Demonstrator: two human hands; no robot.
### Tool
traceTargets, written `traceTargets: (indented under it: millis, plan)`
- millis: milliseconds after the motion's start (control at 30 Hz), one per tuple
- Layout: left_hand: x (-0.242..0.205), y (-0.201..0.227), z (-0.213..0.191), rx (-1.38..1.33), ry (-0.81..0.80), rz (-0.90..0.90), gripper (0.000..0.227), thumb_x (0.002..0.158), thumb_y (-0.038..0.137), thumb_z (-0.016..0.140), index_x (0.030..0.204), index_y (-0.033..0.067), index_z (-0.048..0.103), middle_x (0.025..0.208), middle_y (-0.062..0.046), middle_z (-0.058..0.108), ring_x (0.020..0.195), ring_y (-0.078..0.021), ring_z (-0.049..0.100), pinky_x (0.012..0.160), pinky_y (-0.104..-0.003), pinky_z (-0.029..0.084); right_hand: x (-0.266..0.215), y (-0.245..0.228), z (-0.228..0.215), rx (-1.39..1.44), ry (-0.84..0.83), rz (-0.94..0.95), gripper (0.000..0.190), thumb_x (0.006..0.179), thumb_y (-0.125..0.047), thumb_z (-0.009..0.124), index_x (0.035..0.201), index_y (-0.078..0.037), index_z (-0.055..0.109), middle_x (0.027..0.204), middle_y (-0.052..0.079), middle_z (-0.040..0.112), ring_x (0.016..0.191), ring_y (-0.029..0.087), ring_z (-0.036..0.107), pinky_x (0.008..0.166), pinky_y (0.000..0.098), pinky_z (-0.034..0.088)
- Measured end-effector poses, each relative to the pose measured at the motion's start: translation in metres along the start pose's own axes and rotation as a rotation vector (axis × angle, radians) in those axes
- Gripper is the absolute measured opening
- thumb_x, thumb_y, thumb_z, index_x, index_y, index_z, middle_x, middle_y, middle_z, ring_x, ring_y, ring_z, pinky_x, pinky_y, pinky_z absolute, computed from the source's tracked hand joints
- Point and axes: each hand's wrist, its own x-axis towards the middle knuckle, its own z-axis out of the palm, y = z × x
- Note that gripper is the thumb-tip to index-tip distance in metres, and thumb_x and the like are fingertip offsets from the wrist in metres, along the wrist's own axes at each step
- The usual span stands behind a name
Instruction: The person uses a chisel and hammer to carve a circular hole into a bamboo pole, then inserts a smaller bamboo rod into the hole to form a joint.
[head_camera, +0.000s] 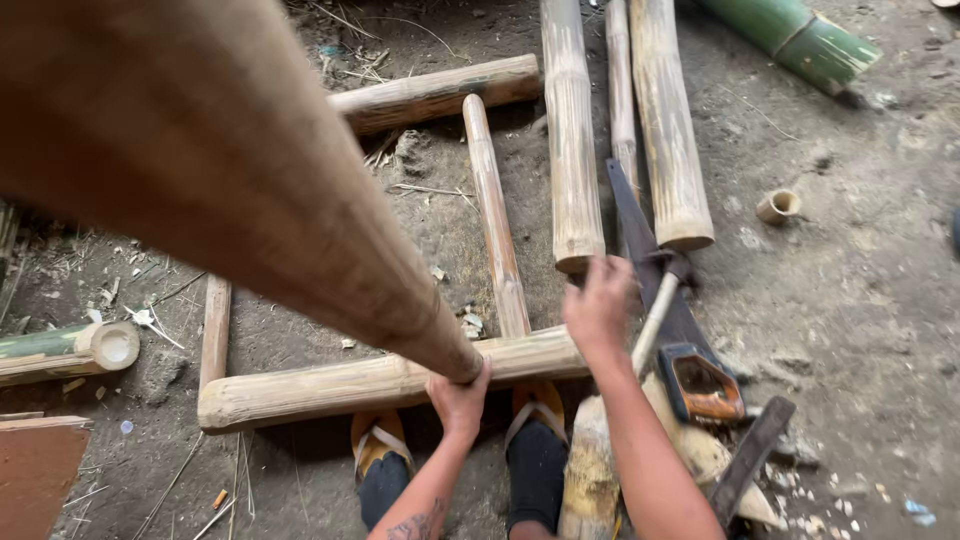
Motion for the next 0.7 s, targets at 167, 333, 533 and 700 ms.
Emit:
traceTargets:
  millis: [167, 333, 533, 700]
  plan:
    - [0.007, -0.001, 0.008, 0.076, 0.19, 0.147, 0.057, 0.067, 0.034, 0.091, 0.103, -0.0042, 0.071, 0.105, -0.022, 0.073, 0.101, -0.0419, 0.068, 0.094, -0.047, 0.051, 0.112, -0.062, 0.125, 0.227, -0.442, -0.129, 0.086, 0.091, -0.045, 0.07, 0.152, 0.004, 0.035, 0.149, 0.03, 0.044, 0.135, 0.041, 0.046, 0.11, 0.0484, 0.041]
    - [0.006, 0.008, 0.007, -0.223, 0.141, -0.008, 0.056, 0.068, 0.027, 0.091, 0.108, -0.0036, 0.067, 0.103, -0.015, 0.075, 0.095, -0.027, 0.073, 0.089, -0.039, 0.056, 0.154, -0.061, 0.177, 0.491, -0.635, 0.156, 0.097, 0.081, -0.048, 0.082, 0.145, 0.009, 0.036, 0.127, 0.024, 0.06, 0.114, 0.032, 0.067, 0.097, 0.0449, 0.055]
    - [0.007, 0.01, -0.014, -0.404, 0.05, -0.064, 0.052, 0.069, 0.02, 0.091, 0.109, -0.0028, 0.068, 0.104, -0.013, 0.074, 0.093, -0.0212, 0.072, 0.087, -0.036, 0.058, 0.136, -0.063, 0.187, 0.987, -0.963, 0.353, 0.072, 0.075, -0.024, 0.087, 0.129, 0.005, 0.051, 0.092, 0.013, 0.066, 0.07, 0.021, 0.069, 0.06, 0.0367, 0.063]
    - [0.006, -0.002, -0.02, -0.545, 0.071, -0.046, 0.05, 0.068, 0.012, 0.088, 0.11, -0.0024, 0.065, 0.107, -0.01, 0.07, 0.098, -0.0218, 0.068, 0.09, -0.037, 0.056, 0.11, -0.069, 0.177, 0.914, -0.678, 0.207, 0.054, 0.074, -0.012, 0.082, 0.12, 0.005, 0.06, 0.089, 0.014, 0.071, 0.067, 0.019, 0.07, 0.057, 0.0331, 0.059]
